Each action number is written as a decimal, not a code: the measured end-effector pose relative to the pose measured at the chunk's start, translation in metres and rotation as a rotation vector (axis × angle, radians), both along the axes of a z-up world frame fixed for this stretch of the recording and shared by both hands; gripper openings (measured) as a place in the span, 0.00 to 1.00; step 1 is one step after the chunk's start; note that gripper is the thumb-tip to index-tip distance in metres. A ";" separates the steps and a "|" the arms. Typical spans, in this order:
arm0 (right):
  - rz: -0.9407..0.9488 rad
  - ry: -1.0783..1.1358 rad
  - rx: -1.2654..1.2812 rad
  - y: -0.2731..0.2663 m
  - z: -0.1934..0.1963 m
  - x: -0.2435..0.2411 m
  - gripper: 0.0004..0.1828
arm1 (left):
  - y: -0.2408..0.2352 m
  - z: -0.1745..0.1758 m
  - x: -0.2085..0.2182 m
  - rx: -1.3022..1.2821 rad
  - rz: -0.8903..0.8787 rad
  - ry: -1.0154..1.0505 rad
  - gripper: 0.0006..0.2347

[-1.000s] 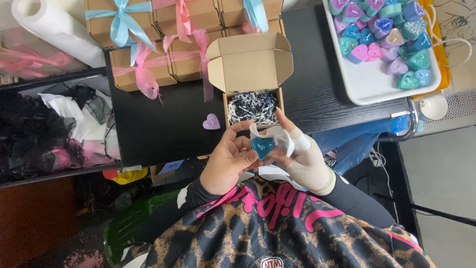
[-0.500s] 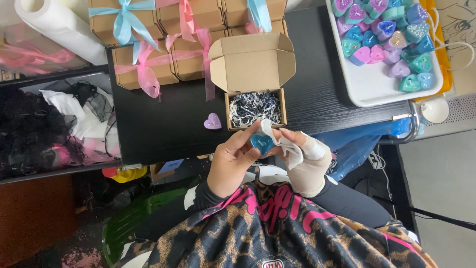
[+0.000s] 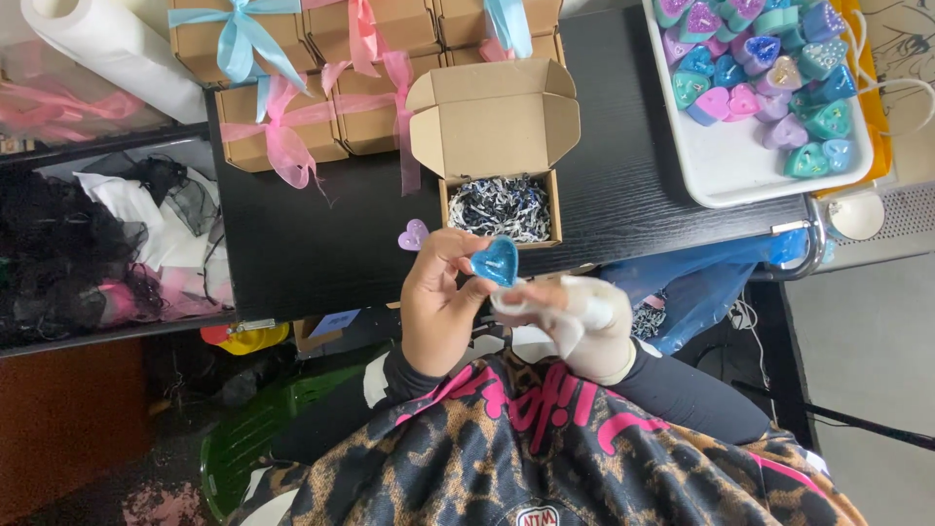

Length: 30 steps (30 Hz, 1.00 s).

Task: Packaging heart-shaped wax melts into a small cardboard box with shredded paper and tying a decorative ribbon.

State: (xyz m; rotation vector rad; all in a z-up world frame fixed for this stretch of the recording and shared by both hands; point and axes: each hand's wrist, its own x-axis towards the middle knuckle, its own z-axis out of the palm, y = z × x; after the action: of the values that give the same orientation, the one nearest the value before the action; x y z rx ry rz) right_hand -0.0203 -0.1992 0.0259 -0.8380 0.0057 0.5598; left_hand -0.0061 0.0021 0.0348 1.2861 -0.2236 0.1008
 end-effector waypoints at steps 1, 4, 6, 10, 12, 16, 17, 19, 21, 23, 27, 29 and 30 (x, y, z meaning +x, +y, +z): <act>-0.169 -0.193 -0.188 0.001 -0.001 0.001 0.18 | 0.002 0.005 0.001 -0.007 0.007 -0.016 0.15; -0.434 -0.327 -0.431 -0.003 -0.002 0.012 0.25 | 0.002 0.014 0.004 0.065 0.031 -0.071 0.15; -0.526 -0.263 -0.487 -0.005 -0.002 0.019 0.30 | 0.001 0.018 0.003 0.145 0.049 -0.104 0.16; -0.283 -0.069 -0.080 -0.002 0.011 0.025 0.40 | -0.005 0.020 0.004 0.486 0.108 -0.189 0.17; -0.171 -0.022 0.007 0.000 0.017 0.026 0.43 | -0.005 0.021 0.004 0.537 0.111 -0.193 0.17; 0.018 0.093 0.165 -0.001 0.012 0.030 0.44 | 0.001 0.027 0.006 0.762 0.113 -0.264 0.17; 0.055 0.117 0.196 -0.002 0.009 0.030 0.44 | 0.002 0.029 0.006 0.816 0.081 -0.278 0.16; 0.106 0.105 0.222 -0.003 0.013 0.037 0.43 | 0.003 0.031 0.007 0.852 0.053 -0.312 0.17; 0.159 0.105 0.248 -0.003 0.016 0.037 0.43 | 0.005 0.036 0.006 0.887 0.024 -0.333 0.18; 0.228 0.112 0.267 -0.004 0.017 0.037 0.43 | 0.007 0.044 0.008 0.829 -0.054 -0.383 0.23; 0.247 0.127 0.275 -0.008 0.012 0.035 0.43 | 0.011 0.042 0.006 0.858 -0.075 -0.344 0.25; 0.224 0.089 0.168 -0.005 0.020 0.035 0.42 | 0.012 0.043 0.005 0.820 -0.077 -0.322 0.23; 0.225 0.089 0.168 -0.009 0.010 0.032 0.42 | 0.010 0.041 0.006 0.820 -0.077 -0.322 0.23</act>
State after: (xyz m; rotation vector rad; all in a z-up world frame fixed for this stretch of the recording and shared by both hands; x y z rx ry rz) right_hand 0.0115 -0.2087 0.0358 -0.6537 -0.0538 0.7977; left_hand 0.0000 0.0123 0.0763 2.0728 -0.6342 0.1593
